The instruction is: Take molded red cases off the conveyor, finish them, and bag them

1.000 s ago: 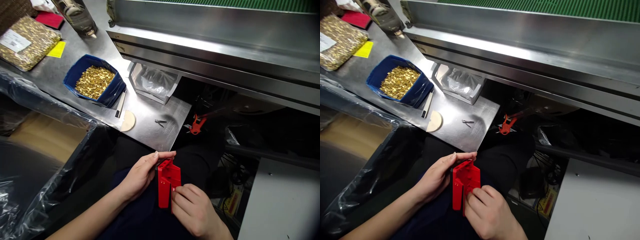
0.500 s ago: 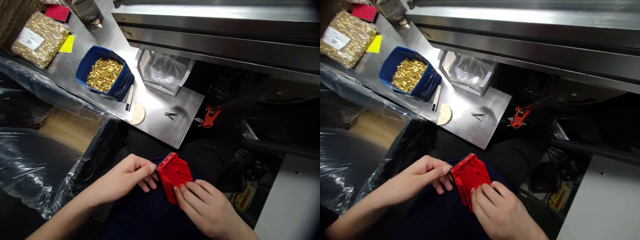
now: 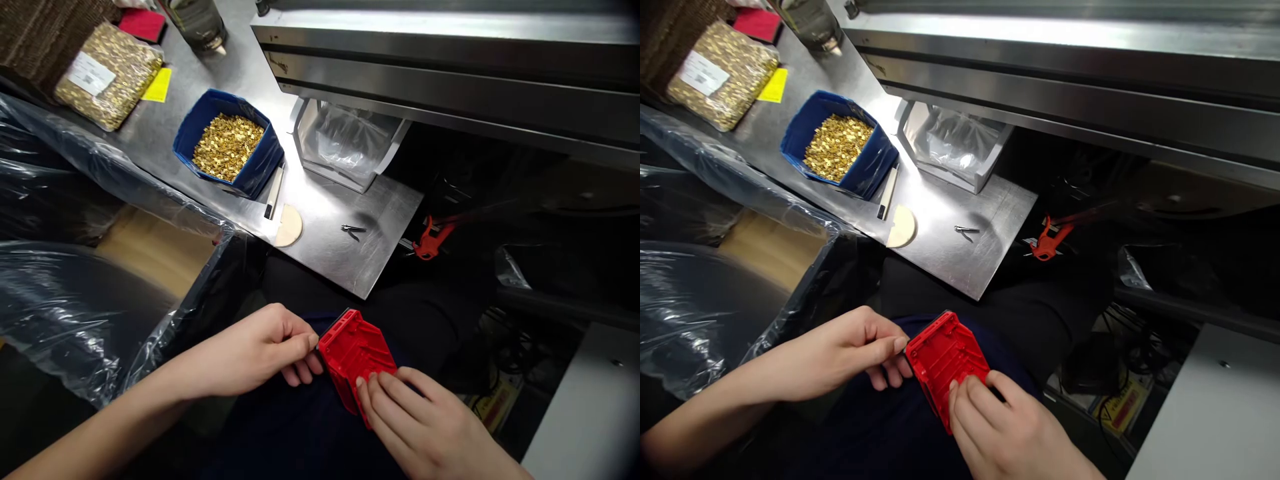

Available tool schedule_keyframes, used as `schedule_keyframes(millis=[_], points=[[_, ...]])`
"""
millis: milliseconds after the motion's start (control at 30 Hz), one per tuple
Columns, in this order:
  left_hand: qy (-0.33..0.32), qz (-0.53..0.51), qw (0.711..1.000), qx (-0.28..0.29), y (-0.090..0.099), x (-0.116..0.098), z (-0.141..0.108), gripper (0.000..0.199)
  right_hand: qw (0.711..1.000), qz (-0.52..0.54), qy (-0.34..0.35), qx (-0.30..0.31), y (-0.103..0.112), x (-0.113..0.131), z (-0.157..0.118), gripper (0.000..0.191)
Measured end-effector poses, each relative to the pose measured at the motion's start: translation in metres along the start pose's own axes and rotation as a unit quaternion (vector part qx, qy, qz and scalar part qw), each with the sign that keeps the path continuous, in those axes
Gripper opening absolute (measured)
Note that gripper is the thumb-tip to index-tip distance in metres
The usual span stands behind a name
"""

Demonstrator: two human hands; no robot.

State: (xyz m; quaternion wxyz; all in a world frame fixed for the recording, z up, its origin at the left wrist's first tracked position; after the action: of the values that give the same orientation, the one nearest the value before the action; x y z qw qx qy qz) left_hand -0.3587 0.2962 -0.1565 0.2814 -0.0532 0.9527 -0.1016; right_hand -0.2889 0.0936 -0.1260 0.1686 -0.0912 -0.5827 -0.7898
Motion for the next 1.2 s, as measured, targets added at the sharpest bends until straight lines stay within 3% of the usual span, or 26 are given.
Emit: schedule_keyframes(millis=[233, 467, 667, 967, 1200], points=[[-0.022, -0.038, 0.999, 0.026, 0.0019, -0.0045, -0.0037, 0.035, 1.000, 0.007, -0.009, -0.001, 0.0008, -0.0032, -0.0007, 0.035], [-0.032, 0.015, 0.999, 0.008, 0.0032, -0.0036, -0.0016, 0.038, 1.000, 0.004, -0.004, 0.004, 0.0004, -0.0009, -0.0013, 0.036], [-0.050, 0.010, 0.998, 0.037, 0.0049, -0.0049, -0.0030, 0.036, 1.000, 0.014, -0.010, 0.002, -0.0010, -0.0031, -0.0014, 0.033], [-0.039, 0.028, 0.998, 0.035, 0.0055, -0.0061, -0.0031, 0.039, 1.000, 0.012, -0.009, -0.006, -0.0002, -0.0042, 0.0015, 0.032], [-0.032, -0.027, 0.997, 0.066, 0.0063, 0.0003, 0.0008, 0.039, 0.999, 0.035, -0.025, 0.005, -0.0007, -0.0078, -0.0015, 0.032]])
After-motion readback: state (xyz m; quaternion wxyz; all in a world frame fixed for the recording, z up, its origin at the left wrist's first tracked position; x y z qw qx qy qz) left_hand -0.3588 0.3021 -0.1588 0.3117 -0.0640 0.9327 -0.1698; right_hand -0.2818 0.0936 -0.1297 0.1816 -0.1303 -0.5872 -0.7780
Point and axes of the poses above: each hand's wrist, its own z-axis towards the middle knuckle, its own y-axis out of the back of the hand, x = y × z, the point moved 5 cm from there along z, towards the middle knuckle, and after that the axes turned 6 degrees about -x, right-handed, at the moved point
